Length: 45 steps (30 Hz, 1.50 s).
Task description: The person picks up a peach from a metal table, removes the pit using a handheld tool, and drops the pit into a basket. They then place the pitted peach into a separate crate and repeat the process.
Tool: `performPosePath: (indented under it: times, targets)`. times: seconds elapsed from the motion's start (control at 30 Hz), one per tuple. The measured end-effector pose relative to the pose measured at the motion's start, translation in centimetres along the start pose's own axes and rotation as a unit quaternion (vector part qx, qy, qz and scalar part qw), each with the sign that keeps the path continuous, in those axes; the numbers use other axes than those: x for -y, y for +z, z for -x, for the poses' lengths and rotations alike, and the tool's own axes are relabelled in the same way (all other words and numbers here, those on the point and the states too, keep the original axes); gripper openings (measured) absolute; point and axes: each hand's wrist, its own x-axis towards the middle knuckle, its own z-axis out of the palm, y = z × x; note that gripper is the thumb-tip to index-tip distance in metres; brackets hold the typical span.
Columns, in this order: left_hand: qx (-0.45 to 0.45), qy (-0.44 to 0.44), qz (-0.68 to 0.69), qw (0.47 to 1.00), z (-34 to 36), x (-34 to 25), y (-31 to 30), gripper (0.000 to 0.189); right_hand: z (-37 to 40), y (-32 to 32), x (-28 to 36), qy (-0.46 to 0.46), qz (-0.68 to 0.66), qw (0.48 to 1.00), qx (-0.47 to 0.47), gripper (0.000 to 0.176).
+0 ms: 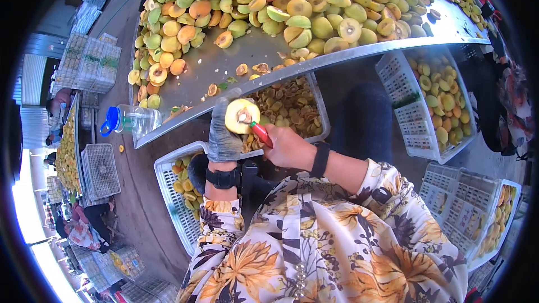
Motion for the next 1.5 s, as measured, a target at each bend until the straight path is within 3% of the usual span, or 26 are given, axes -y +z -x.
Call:
performPosePath:
  times: [0.03,0.07,0.13,0.2,0.27,0.33,0.5,0.53,0.57,0.6,0.67,0.7,0.77,0.9,1.07,1.2,1.27,1.37,1.4,1.47,1.5]
  targets:
    - [-0.033,0.028,0.05,0.998,0.5,0.1,0.8,0.042,0.2,-0.7,1.4,0.159,-0.117,0.979,0.047,0.016]
    - [-0.064,0.056,0.098,0.992,0.9,0.2,1.8,0.044,0.1,-0.7,1.9,0.158,-0.117,0.979,0.048,0.016]
    - [-0.086,0.089,0.065,0.99,1.1,0.8,2.5,0.045,0.3,-0.5,2.3,0.188,-0.163,0.966,0.065,0.014]
    - [-0.115,0.095,-0.005,0.989,0.7,1.5,2.1,0.048,0.4,0.0,1.6,0.19,-0.142,0.969,0.069,0.02]
    - [-0.113,0.092,-0.004,0.989,0.5,1.1,2.0,0.044,0.5,0.8,0.2,-0.023,0.011,0.999,-0.031,0.025]
    - [-0.065,-0.067,0.129,0.987,0.7,0.0,2.5,0.035,0.9,0.8,0.2,-0.009,0.038,0.999,-0.031,0.025]
    - [-0.078,-0.003,0.105,0.991,0.4,0.1,2.6,0.028,1.1,1.1,1.5,-0.011,0.057,0.997,-0.055,0.023]
    - [-0.083,0.024,0.045,0.995,0.6,-0.1,2.6,0.027,1.3,0.7,2.3,0.065,-0.037,0.997,0.012,0.022]
    - [-0.088,0.051,-0.015,0.995,0.8,-0.3,2.7,0.027,1.3,0.3,3.1,0.141,-0.13,0.978,0.08,0.02]
    - [-0.089,0.05,-0.015,0.995,0.6,-0.1,2.4,0.027,1.3,0.2,3.2,0.141,-0.131,0.978,0.081,0.02]
    - [-0.092,0.107,-0.044,0.989,0.1,0.3,2.1,0.029,1.2,-0.3,3.3,0.212,-0.308,0.916,0.147,0.017]
    - [-0.094,0.108,-0.044,0.989,0.0,0.0,1.9,0.029,0.9,-0.8,3.5,0.211,-0.307,0.916,0.149,0.017]
    - [-0.024,0.063,-0.048,0.997,0.3,-0.6,1.6,0.033,0.8,-1.6,4.1,0.259,-0.394,0.854,0.222,0.013]
    - [0.023,0.029,-0.028,0.999,0.7,-1.3,1.8,0.039,1.0,-1.4,4.5,0.279,-0.448,0.816,0.237,0.014]
    - [0.034,0.034,-0.02,0.999,0.9,-1.4,2.1,0.043,1.1,-1.3,4.6,0.307,-0.552,0.731,0.26,0.012]
    - [0.033,0.047,-0.024,0.998,1.0,-1.5,2.5,0.043,1.2,-1.0,4.1,0.302,-0.589,0.7,0.267,0.012]
    - [0.033,0.049,-0.023,0.998,1.2,-1.6,2.6,0.043,1.3,-0.6,3.7,0.279,-0.655,0.65,0.265,0.012]
    - [0.043,-0.019,0.076,0.996,1.8,-2.2,3.4,0.046,1.3,-0.1,3.0,0.258,-0.695,0.609,0.281,0.013]
    - [0.04,-0.017,0.078,0.996,1.9,-2.4,3.3,0.046,1.4,0.0,3.1,0.26,-0.693,0.61,0.284,0.013]
    - [0.092,-0.041,0.059,0.993,1.9,-2.9,2.9,0.051,1.4,0.1,3.6,0.274,-0.611,0.703,0.24,0.014]
    - [0.09,-0.039,0.059,0.993,1.8,-2.8,2.7,0.051,1.4,0.3,3.5,0.275,-0.609,0.703,0.243,0.014]
